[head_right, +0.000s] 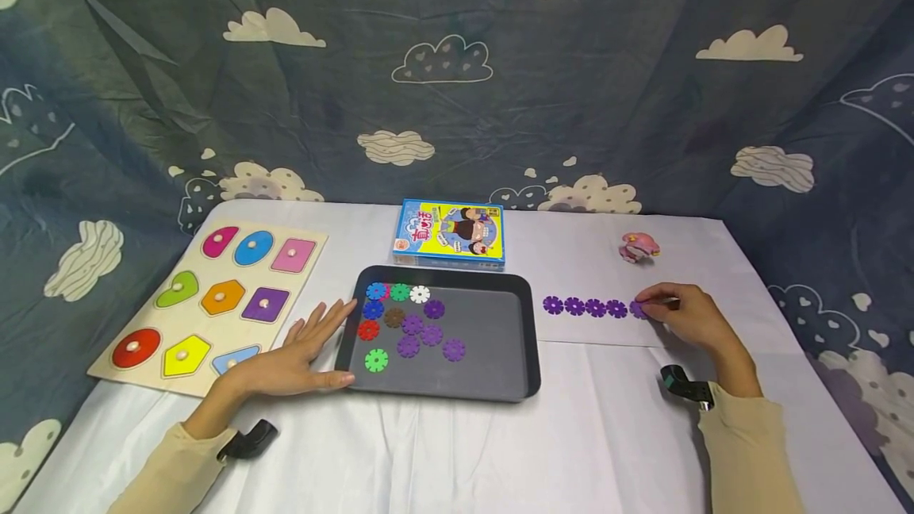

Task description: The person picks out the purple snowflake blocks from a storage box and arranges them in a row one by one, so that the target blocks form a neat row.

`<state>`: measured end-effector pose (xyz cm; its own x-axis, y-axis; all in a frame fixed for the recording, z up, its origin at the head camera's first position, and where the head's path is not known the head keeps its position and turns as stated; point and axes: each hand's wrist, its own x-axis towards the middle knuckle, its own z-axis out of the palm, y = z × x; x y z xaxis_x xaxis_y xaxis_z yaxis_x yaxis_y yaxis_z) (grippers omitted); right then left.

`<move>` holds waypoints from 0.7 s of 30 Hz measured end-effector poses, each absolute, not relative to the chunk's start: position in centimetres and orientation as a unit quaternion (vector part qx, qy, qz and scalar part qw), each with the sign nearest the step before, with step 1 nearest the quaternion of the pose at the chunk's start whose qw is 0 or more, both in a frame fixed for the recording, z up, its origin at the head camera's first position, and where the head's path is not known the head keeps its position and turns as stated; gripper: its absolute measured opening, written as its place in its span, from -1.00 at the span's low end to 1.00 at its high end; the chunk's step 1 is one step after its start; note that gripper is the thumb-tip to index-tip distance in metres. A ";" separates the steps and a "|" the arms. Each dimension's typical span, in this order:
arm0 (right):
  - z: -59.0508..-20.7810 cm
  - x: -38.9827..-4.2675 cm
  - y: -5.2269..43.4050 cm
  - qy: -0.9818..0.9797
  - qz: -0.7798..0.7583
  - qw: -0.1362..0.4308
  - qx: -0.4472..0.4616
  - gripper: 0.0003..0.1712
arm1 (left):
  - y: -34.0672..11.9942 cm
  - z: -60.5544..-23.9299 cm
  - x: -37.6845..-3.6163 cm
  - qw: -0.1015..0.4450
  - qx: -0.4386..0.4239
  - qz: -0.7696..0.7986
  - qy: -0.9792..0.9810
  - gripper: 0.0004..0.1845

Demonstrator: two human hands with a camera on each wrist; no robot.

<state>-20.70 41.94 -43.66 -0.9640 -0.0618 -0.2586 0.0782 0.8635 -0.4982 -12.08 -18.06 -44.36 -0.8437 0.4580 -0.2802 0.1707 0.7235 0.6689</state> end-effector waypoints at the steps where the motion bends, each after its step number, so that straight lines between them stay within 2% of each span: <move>1: -43.6 -20.7 41.9 0.956 -0.261 0.136 0.007 -0.58 | -18.1 -44.4 -12.1 0.219 0.174 0.329 0.902 0.14; 21: -43.6 -20.5 41.3 0.957 -0.259 0.134 0.013 -0.60 | -18.1 -44.5 -12.1 0.218 0.173 0.326 0.904 0.14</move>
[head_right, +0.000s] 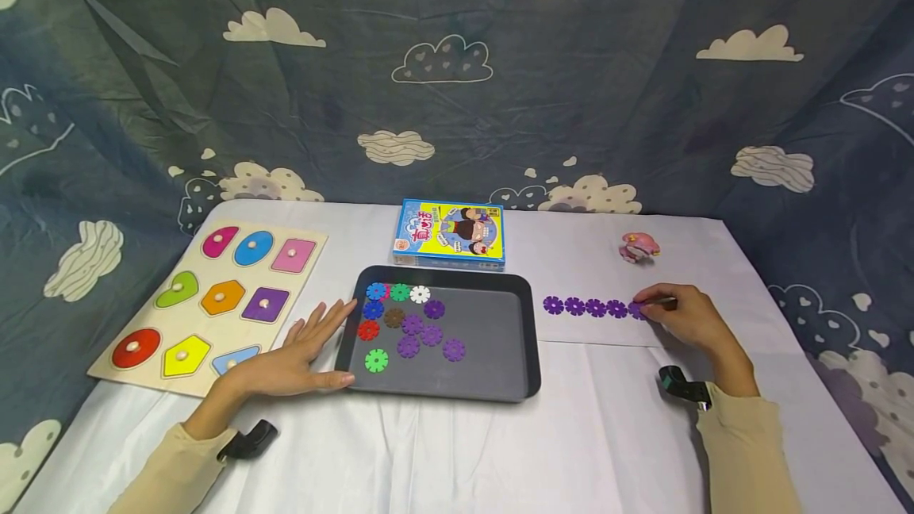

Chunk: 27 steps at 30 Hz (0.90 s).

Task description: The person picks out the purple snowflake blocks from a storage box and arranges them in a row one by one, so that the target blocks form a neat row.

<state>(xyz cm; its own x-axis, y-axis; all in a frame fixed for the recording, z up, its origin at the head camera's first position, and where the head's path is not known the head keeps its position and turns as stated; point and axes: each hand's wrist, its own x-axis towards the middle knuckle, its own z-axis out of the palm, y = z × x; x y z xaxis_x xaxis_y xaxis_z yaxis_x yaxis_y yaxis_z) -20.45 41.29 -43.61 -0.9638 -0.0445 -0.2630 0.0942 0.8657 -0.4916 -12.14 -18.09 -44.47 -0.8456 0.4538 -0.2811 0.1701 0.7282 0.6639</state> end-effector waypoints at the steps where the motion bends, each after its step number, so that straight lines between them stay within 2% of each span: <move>1: -43.7 -20.5 41.3 0.957 -0.257 0.134 0.014 -0.60 | -18.1 -44.5 -12.1 0.217 0.173 0.326 0.904 0.14; 27: -43.7 -20.5 41.4 0.957 -0.257 0.132 0.012 -0.57 | -18.1 -44.3 -12.1 0.215 0.177 0.330 0.902 0.14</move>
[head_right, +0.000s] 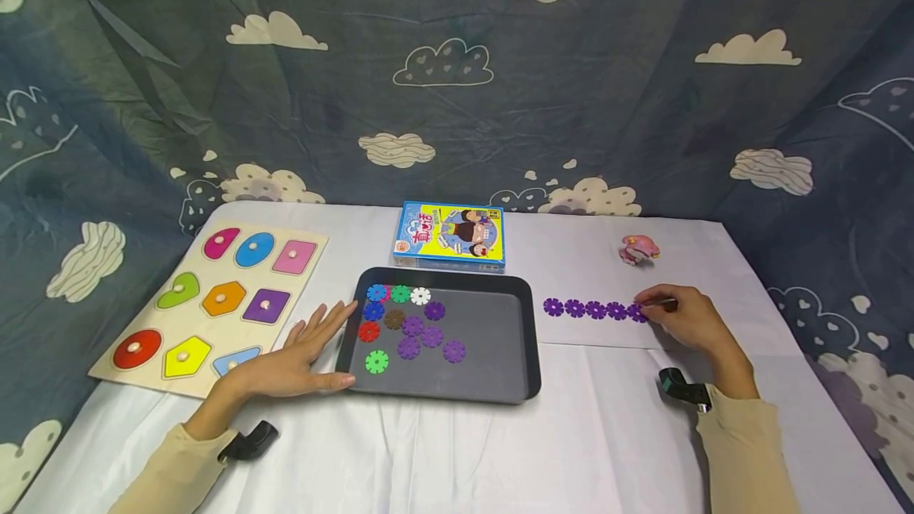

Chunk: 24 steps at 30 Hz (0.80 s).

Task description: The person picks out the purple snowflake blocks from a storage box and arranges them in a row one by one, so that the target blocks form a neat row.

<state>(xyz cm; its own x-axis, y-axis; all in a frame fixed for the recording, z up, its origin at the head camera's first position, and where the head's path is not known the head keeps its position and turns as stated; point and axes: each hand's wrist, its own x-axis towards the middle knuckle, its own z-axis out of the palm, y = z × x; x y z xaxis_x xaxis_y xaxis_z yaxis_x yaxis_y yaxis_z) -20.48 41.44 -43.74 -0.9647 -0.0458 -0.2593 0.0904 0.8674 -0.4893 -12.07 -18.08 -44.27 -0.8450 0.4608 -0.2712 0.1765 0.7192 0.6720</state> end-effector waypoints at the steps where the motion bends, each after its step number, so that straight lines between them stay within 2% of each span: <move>1: -43.6 -20.5 41.4 0.958 -0.256 0.132 0.011 -0.57 | -18.1 -44.3 -12.1 0.216 0.176 0.331 0.902 0.14; 12: -41.9 -20.6 39.6 0.959 -0.256 0.122 -0.001 -0.50 | -18.1 -44.3 -12.0 0.215 0.177 0.331 0.902 0.13; 24: -41.0 -20.1 36.4 0.961 -0.256 0.084 -0.063 -0.61 | -18.1 -44.3 -12.0 0.215 0.180 0.333 0.900 0.13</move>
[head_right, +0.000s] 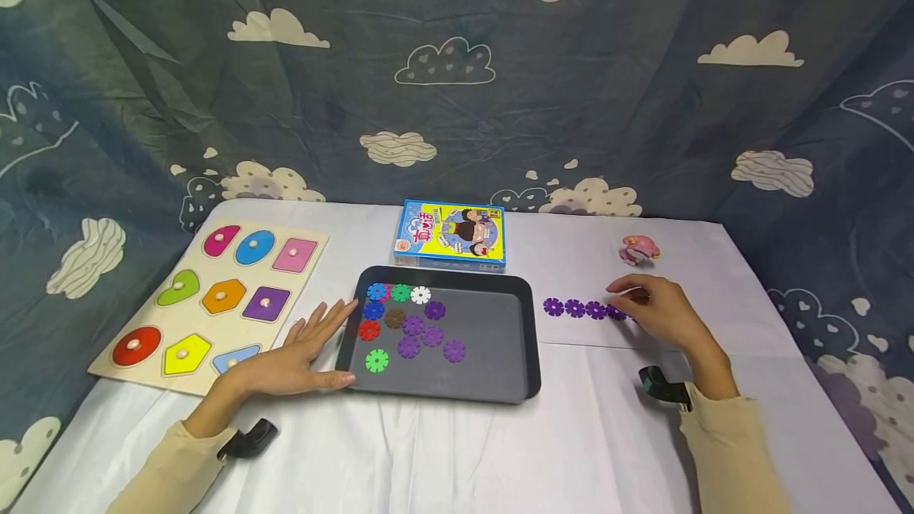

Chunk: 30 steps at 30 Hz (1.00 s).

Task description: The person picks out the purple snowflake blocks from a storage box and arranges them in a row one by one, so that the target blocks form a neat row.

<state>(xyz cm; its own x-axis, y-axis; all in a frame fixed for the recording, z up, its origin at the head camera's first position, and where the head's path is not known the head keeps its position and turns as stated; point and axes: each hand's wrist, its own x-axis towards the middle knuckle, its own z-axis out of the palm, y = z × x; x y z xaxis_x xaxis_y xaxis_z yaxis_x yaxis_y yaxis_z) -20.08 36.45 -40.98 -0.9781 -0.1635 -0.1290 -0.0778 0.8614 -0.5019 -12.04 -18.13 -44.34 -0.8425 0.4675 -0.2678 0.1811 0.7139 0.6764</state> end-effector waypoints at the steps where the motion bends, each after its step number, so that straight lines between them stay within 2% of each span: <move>1: -40.9 -20.1 36.0 0.961 -0.254 0.080 -0.070 -0.62 | -18.1 -44.3 -12.0 0.215 0.181 0.333 0.900 0.13; 13: -40.4 -19.5 31.9 0.941 -0.290 0.032 -0.170 -0.72 | -18.4 -44.0 -12.1 0.217 0.182 0.333 0.899 0.14; 20: -40.0 -18.7 29.4 0.923 -0.298 -0.022 -0.242 -0.74 | -18.3 -44.4 -12.1 0.217 0.187 0.332 0.899 0.14; 30: -38.7 -17.7 25.8 0.902 -0.286 -0.013 -0.324 -0.66 | -18.2 -44.3 -12.1 0.216 0.184 0.336 0.898 0.13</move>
<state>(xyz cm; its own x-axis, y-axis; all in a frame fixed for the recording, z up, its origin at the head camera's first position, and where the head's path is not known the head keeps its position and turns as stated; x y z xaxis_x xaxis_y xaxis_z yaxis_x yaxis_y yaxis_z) -17.75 25.81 -38.66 -0.7894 -0.5770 0.2095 -0.5922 0.6260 -0.5073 -12.08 -18.23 -44.33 -0.8393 0.4755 -0.2636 0.1856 0.7064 0.6831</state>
